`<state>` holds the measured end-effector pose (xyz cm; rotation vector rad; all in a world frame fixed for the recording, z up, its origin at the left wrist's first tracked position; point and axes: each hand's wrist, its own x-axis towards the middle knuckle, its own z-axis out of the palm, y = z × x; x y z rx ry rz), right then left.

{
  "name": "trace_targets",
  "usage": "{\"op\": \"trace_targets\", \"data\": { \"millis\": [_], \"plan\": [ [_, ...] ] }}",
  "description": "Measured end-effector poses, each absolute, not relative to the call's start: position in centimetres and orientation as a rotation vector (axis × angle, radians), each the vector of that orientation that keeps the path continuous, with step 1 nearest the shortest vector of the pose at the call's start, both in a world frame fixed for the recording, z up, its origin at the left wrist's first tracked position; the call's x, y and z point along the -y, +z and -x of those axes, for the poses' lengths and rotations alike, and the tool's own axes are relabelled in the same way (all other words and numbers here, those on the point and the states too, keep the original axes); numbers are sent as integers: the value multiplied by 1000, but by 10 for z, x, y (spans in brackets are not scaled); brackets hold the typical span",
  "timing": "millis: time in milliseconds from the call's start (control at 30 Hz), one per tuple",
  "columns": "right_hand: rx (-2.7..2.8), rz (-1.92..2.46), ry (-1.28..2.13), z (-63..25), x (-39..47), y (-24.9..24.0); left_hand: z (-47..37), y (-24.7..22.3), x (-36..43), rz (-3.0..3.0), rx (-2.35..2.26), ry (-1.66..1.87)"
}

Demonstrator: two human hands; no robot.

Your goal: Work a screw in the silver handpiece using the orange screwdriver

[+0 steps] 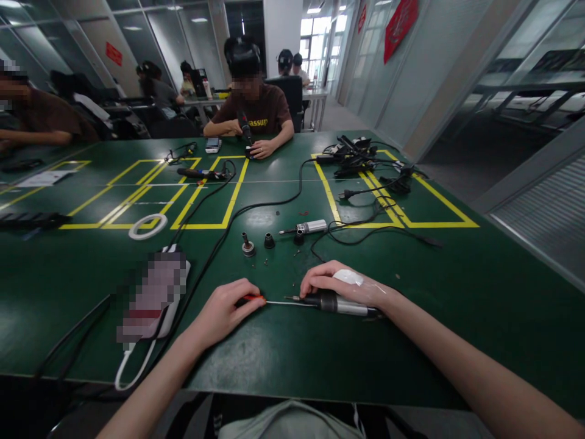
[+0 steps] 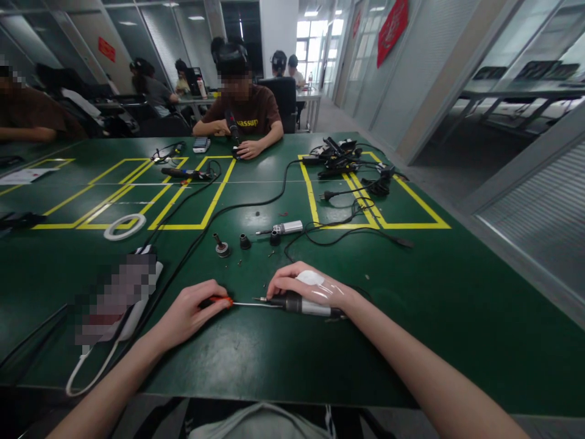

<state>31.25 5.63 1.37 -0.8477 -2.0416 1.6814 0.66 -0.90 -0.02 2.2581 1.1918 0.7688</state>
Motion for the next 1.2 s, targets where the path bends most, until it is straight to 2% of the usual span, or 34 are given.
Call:
{"op": "trace_targets", "data": {
  "millis": [1200],
  "plan": [
    [2047,855,1686,-315,-53,20,-4,2,15,-2437,-1154,800]
  ]
}}
